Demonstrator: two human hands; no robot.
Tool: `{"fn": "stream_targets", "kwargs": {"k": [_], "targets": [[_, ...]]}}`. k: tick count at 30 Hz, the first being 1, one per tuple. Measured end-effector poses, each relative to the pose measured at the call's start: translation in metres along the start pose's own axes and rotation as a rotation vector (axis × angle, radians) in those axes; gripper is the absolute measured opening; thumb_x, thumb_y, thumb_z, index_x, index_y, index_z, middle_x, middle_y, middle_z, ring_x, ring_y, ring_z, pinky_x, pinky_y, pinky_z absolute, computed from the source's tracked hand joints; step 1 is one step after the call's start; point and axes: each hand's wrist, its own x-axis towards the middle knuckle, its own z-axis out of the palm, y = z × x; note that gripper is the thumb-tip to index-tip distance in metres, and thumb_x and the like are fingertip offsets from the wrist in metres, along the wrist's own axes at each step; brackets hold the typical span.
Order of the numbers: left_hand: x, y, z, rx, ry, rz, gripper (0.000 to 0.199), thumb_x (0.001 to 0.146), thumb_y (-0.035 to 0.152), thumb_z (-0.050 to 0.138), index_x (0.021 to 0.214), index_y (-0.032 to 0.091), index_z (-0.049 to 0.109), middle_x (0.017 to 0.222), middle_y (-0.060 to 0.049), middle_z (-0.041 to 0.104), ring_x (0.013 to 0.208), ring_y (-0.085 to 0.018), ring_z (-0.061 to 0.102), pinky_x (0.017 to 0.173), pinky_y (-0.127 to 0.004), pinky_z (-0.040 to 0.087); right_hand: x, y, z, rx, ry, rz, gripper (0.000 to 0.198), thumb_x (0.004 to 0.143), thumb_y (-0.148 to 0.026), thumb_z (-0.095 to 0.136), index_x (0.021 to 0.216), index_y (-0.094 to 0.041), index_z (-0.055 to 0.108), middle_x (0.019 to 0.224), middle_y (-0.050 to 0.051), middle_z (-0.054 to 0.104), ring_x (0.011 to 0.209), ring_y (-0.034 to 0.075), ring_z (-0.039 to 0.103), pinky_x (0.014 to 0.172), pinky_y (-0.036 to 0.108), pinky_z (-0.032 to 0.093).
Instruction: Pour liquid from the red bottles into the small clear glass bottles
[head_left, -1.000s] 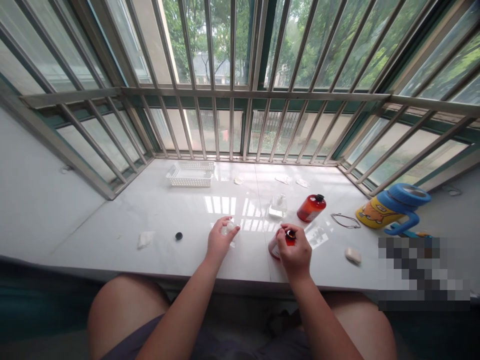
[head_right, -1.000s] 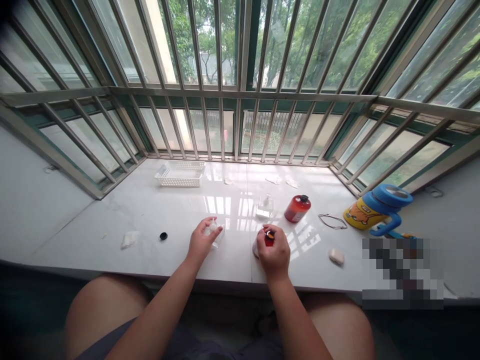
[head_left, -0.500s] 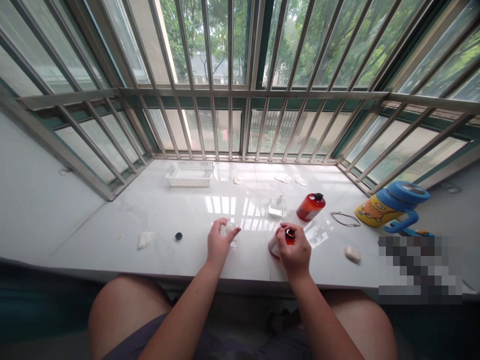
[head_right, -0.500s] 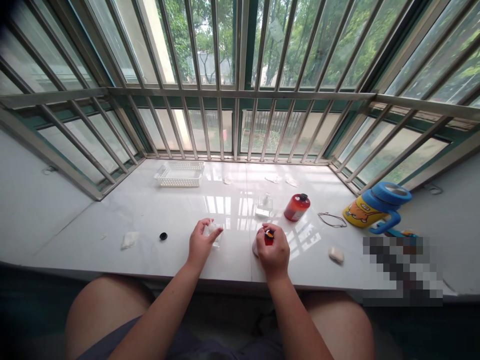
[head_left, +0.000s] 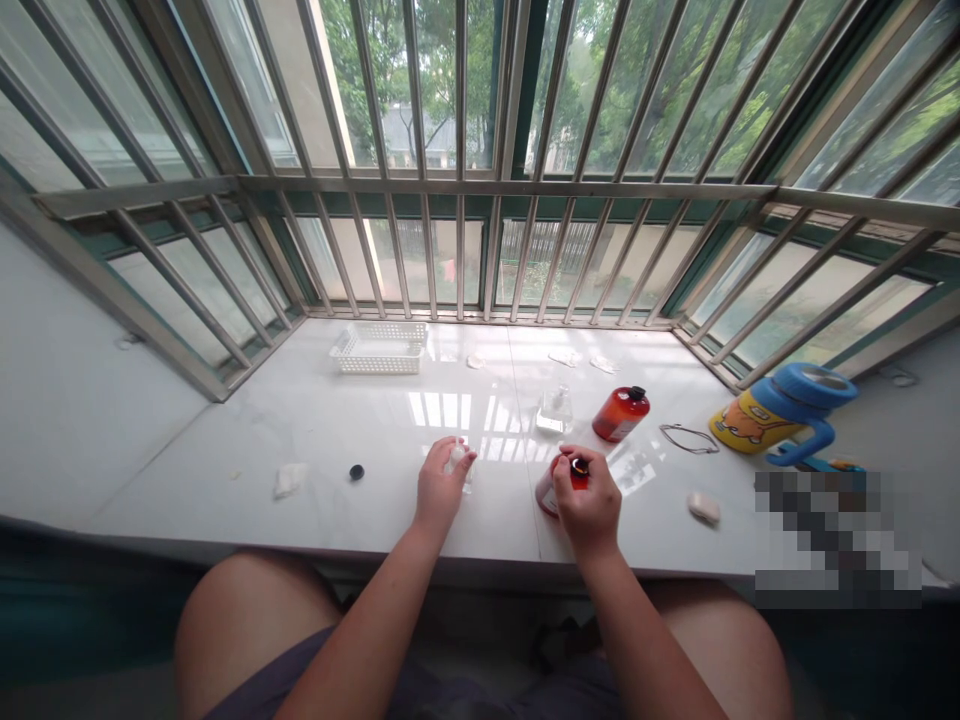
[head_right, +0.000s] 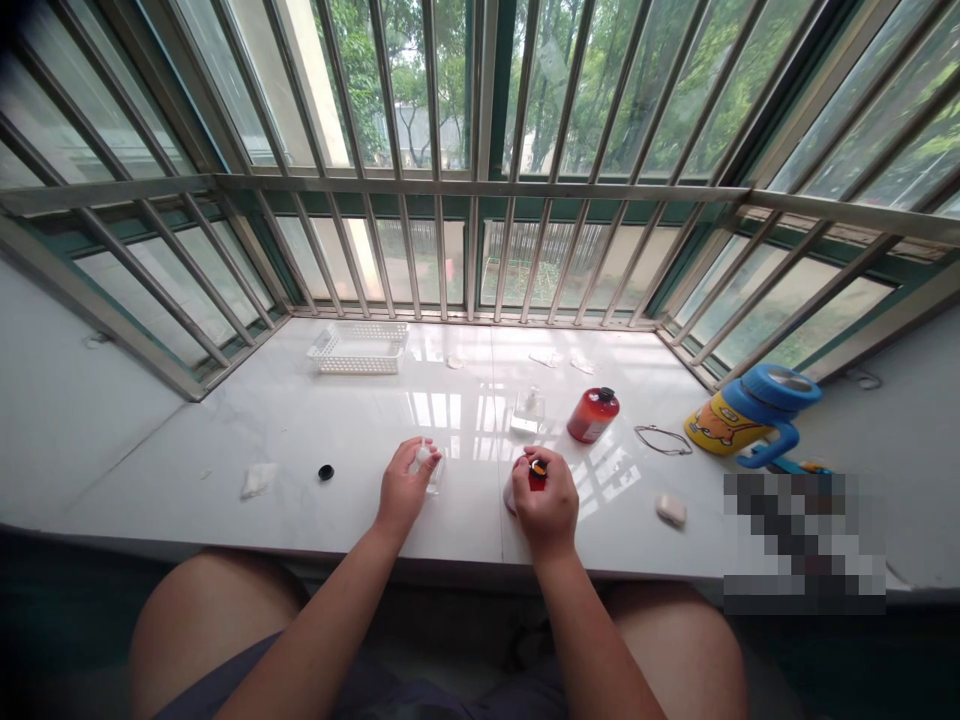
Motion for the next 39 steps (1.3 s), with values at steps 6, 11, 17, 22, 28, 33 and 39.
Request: {"fn": "stream_targets", "kwargs": {"k": [6, 11, 17, 22, 28, 33, 39], "targets": [[0.003, 0.001, -0.01, 0.028, -0.141, 0.05, 0.03, 0.106, 0.049, 0.056, 0.113, 0.025, 0.072, 0.126, -0.011, 0.07, 0.124, -0.028, 0.066, 0.113, -0.046, 0.049, 0.0, -0.001, 0.0, 0.002, -0.002, 0.008, 0.016, 0.1, -0.039, 0.062, 0.104, -0.024, 0.065, 0.109, 0.005, 0.076, 0.098, 0.025, 0.073, 0.088, 0.037, 0.056], [-0.001, 0.002, -0.008, 0.003, -0.085, -0.088, 0.032, 0.101, 0.053, 0.064, 0.117, 0.025, 0.062, 0.131, -0.011, 0.072, 0.128, -0.029, 0.067, 0.113, -0.049, 0.05, 0.0, -0.002, 0.0, 0.007, -0.002, 0.007, 0.018, 0.1, -0.04, 0.062, 0.105, -0.023, 0.066, 0.109, 0.005, 0.076, 0.097, 0.025, 0.073, 0.087, 0.037, 0.056], [-0.006, 0.002, -0.005, -0.057, -0.051, -0.139, 0.028, 0.099, 0.052, 0.068, 0.104, 0.025, 0.059, 0.138, -0.011, 0.073, 0.134, -0.03, 0.067, 0.113, -0.05, 0.051, 0.0, -0.002, -0.001, 0.007, -0.006, 0.01, 0.019, 0.1, -0.04, 0.062, 0.106, -0.023, 0.068, 0.108, 0.006, 0.076, 0.097, 0.025, 0.073, 0.087, 0.038, 0.057], [-0.005, 0.004, -0.008, -0.026, -0.098, -0.087, 0.03, 0.102, 0.051, 0.063, 0.118, 0.026, 0.068, 0.139, -0.011, 0.073, 0.135, -0.03, 0.066, 0.115, -0.05, 0.05, 0.0, -0.001, -0.001, 0.009, -0.005, 0.004, 0.02, 0.1, -0.04, 0.062, 0.108, -0.023, 0.068, 0.108, 0.006, 0.076, 0.097, 0.026, 0.073, 0.087, 0.039, 0.057], [-0.003, 0.004, -0.008, 0.021, -0.119, -0.034, 0.034, 0.105, 0.051, 0.058, 0.123, 0.026, 0.07, 0.133, -0.01, 0.074, 0.128, -0.029, 0.068, 0.114, -0.046, 0.051, 0.0, -0.002, -0.001, 0.018, -0.003, 0.009, 0.017, 0.099, -0.039, 0.062, 0.106, -0.023, 0.067, 0.108, 0.006, 0.076, 0.097, 0.025, 0.073, 0.088, 0.038, 0.057], [0.0, 0.0, -0.013, 0.012, -0.201, 0.027, 0.037, 0.106, 0.053, 0.055, 0.127, 0.026, 0.069, 0.135, -0.011, 0.071, 0.133, -0.029, 0.064, 0.118, -0.047, 0.048, 0.0, -0.003, -0.001, 0.021, 0.004, 0.006, 0.018, 0.099, -0.039, 0.063, 0.105, -0.023, 0.067, 0.107, 0.006, 0.076, 0.096, 0.025, 0.073, 0.086, 0.037, 0.057], [0.005, 0.003, -0.021, 0.014, -0.306, 0.028, 0.038, 0.106, 0.054, 0.052, 0.125, 0.026, 0.071, 0.139, -0.012, 0.067, 0.135, -0.03, 0.062, 0.119, -0.048, 0.046, 0.001, -0.004, -0.001, 0.018, 0.002, 0.007, 0.017, 0.099, -0.039, 0.063, 0.105, -0.023, 0.067, 0.107, 0.006, 0.076, 0.095, 0.025, 0.073, 0.086, 0.037, 0.057]]}}
